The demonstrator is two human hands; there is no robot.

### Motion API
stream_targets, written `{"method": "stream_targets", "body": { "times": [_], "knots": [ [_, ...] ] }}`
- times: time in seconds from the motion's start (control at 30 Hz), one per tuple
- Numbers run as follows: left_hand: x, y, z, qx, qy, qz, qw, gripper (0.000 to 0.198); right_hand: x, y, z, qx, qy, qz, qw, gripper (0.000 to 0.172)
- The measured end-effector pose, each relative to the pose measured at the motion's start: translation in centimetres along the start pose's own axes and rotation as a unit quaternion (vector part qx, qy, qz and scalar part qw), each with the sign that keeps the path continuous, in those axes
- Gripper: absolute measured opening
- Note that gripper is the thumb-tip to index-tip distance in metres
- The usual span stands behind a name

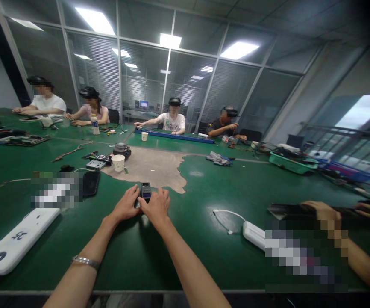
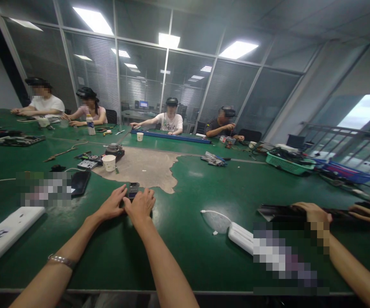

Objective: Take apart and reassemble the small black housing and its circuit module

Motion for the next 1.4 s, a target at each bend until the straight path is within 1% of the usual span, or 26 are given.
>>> {"method": "stream_targets", "body": {
  "times": [0.1,0.2,0.3,0.4,0.53,0.63,0.73,0.83,0.93,1.03,1.13,1.23,1.4],
  "knots": [
    [0.1,0.2,0.0,-0.006,-0.003,0.001,1.000,0.074,-0.3,-0.1,-0.1,-0.004,0.007,-0.009,1.000,0.053],
    [0.2,0.5,0.0,-0.008,-0.016,0.006,1.000,0.073,-0.3,-0.3,-0.3,0.004,0.010,-0.021,1.000,0.056],
    [0.3,0.6,0.1,-0.002,-0.026,0.006,1.000,0.074,-0.3,-0.3,-0.5,0.005,-0.005,-0.028,1.000,0.057],
    [0.4,0.7,0.1,0.004,-0.027,-0.002,1.000,0.076,-0.5,-0.3,-0.3,0.000,-0.013,-0.029,0.999,0.054],
    [0.7,0.7,0.1,0.016,-0.025,-0.018,0.999,0.082,0.1,-0.6,0.4,-0.012,0.016,-0.002,1.000,0.049],
    [0.9,0.9,0.1,0.024,-0.033,-0.029,0.999,0.094,1.6,-0.4,1.2,-0.016,0.058,0.035,0.998,0.047],
    [1.1,1.0,0.1,0.029,-0.038,-0.026,0.999,0.096,3.2,1.0,1.9,-0.005,0.102,0.068,0.992,0.045],
    [1.0,1.0,0.0,0.027,-0.038,-0.017,0.999,0.090,4.1,4.0,2.0,-0.007,0.139,0.066,0.988,0.046],
    [0.9,1.0,-0.1,0.016,-0.033,-0.010,0.999,0.082,3.8,7.1,1.4,-0.018,0.153,0.044,0.987,0.045],
    [0.8,0.8,-0.1,0.009,-0.031,-0.003,0.999,0.078,3.2,9.2,0.4,-0.030,0.149,0.024,0.988,0.044],
    [0.7,0.6,0.0,0.009,-0.028,0.001,1.000,0.079,2.6,9.9,-0.2,-0.040,0.135,0.016,0.990,0.042],
    [0.6,0.5,0.0,0.008,-0.022,0.003,1.000,0.079,2.1,9.8,-0.6,-0.044,0.122,0.000,0.992,0.040],
    [0.6,0.6,0.0,-0.004,-0.023,0.007,1.000,0.081,1.5,9.8,-1.0,-0.056,0.094,-0.041,0.993,0.043]
  ]
}}
Point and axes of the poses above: each hand's wrist, its own z-axis towards the middle knuckle, its own x-axis out of the back of the hand, y = z × x, the point moved 7 cm from there along z, towards the middle knuckle, and after that the axes turned 3 degrees about y, right-handed, at the moved point
